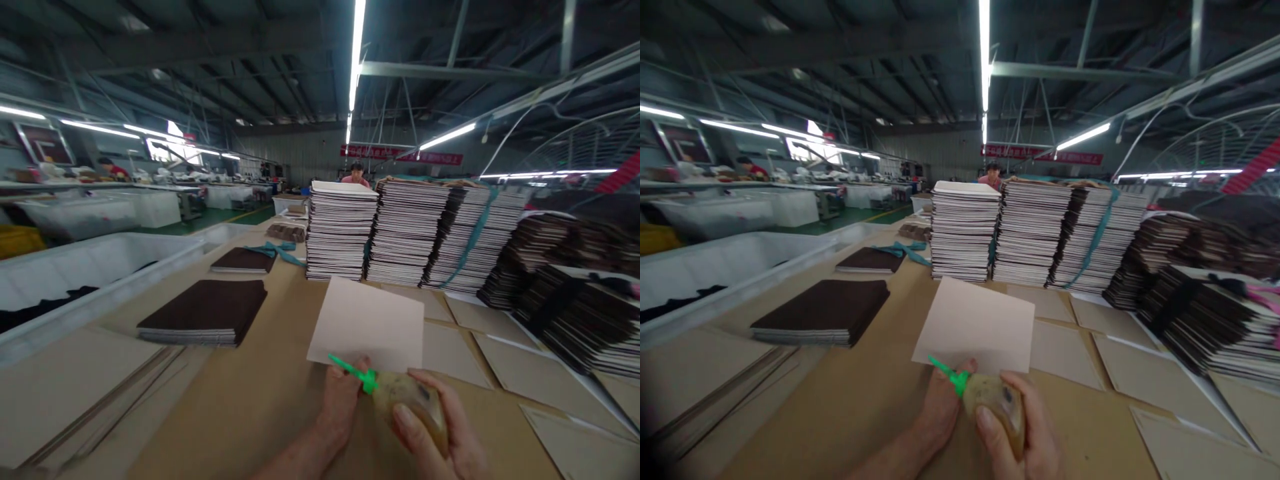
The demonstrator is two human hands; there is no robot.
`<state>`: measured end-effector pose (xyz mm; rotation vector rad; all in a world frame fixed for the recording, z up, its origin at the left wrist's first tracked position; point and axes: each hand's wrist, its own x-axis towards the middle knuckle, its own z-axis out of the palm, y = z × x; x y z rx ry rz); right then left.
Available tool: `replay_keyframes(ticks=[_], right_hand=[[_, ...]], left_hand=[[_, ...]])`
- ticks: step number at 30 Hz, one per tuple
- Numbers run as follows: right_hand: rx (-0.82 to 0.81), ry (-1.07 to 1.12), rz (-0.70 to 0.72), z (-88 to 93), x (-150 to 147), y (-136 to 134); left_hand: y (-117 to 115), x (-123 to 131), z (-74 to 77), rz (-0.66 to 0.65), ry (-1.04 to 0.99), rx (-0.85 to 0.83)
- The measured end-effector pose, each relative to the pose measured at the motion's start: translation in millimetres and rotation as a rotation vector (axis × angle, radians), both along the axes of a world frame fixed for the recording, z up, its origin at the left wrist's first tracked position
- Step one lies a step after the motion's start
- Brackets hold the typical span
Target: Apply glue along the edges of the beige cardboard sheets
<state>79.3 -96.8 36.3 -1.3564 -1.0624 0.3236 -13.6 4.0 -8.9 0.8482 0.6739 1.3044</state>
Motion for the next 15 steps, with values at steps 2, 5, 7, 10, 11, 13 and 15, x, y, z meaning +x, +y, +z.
replay_keyframes(ticks=[2, 5, 7, 10, 11, 13, 15], right_hand=[[0.094, -0.180, 0.057, 2.4, 1.9, 9.2], [0.176, -0.399, 0.147, 2.7, 1.9, 21.1], [0.186, -0.481, 0.147, 3.1, 1.2, 26.4], [0.131, -0.499, 0.112, 4.5, 0.4, 29.9], [0.116, -0.505, 0.115, 4.8, 0.3, 30.1], [0.114, -0.539, 0.145, 4.8, 0.6, 29.9], [0.146, -0.590, 0.190, 4.3, 1.4, 29.2]], left_hand=[[-0.9, 1.0, 2.5, -0.017, -0.029, 0.029], [-0.9, 2.4, 1.0, -0.056, -0.077, 0.076], [-1.3, 3.4, -2.5, -0.102, -0.096, 0.101], [-3.0, 4.3, -6.8, -0.164, -0.104, 0.102], [-3.6, 4.3, -7.2, -0.168, -0.109, 0.096], [-4.5, 3.8, -6.3, -0.149, -0.125, 0.078], [-4.6, 3.2, -4.6, -0.125, -0.135, 0.056]])
